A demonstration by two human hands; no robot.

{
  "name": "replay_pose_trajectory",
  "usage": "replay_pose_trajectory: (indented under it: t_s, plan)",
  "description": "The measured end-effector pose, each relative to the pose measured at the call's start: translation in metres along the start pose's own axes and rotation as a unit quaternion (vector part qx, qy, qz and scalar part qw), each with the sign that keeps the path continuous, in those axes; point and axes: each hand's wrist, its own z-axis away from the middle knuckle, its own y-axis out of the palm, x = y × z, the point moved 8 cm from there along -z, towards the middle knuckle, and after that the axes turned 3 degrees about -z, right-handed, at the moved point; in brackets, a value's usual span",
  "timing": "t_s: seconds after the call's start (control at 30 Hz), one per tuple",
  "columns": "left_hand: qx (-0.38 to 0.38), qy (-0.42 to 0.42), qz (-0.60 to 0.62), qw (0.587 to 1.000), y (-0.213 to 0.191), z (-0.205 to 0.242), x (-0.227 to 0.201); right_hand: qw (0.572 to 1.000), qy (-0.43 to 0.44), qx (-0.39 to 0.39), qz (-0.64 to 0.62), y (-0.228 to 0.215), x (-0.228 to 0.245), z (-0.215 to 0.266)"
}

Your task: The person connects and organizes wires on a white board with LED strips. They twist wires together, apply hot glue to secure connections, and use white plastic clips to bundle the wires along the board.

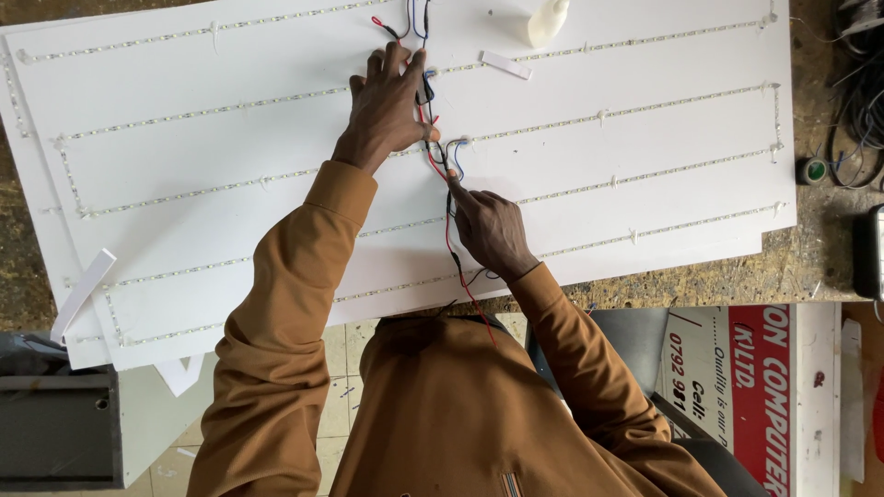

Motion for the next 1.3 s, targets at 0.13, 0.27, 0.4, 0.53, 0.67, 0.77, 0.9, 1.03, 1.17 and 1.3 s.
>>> replay_pose_trajectory:
  t_s: [0.13,0.27,0.4,0.53,0.67,0.77,0.9,1.03,1.17,1.3]
  plan:
    - [-0.006,0.001,-0.005,1.000,-0.004,0.003,-0.003,1.000,0.004,-0.005,0.013,0.002,-0.003,0.001]
    - [0.000,0.002,-0.016,1.000,0.001,0.004,-0.002,1.000,0.013,-0.019,-0.010,-0.001,-0.003,0.002]
    - [0.011,-0.005,-0.015,1.000,-0.003,0.003,-0.004,0.999,0.020,-0.024,-0.006,0.000,-0.004,0.002]
    - [0.021,-0.015,-0.008,1.000,-0.002,-0.001,0.000,0.999,0.020,-0.019,-0.020,-0.003,-0.002,0.002]
    - [0.033,-0.016,-0.005,0.999,0.000,-0.001,0.002,0.999,0.014,-0.027,-0.016,-0.004,0.000,0.004]
    - [0.039,-0.020,-0.006,0.999,0.002,-0.003,0.006,0.999,0.008,-0.030,-0.018,-0.002,-0.002,0.004]
    - [0.047,-0.028,-0.018,0.998,0.008,-0.008,0.008,0.999,0.012,-0.027,-0.018,0.000,-0.004,0.005]
    - [0.075,-0.058,-0.033,0.995,0.007,-0.015,0.007,1.000,0.009,-0.023,-0.017,-0.005,0.002,0.001]
    - [0.064,-0.057,-0.025,0.996,0.012,-0.014,0.011,1.000,0.005,-0.020,0.010,0.000,0.005,0.003]
    - [0.042,-0.041,-0.033,0.998,0.014,-0.015,0.013,1.000,0.004,-0.020,0.021,0.000,0.006,0.004]
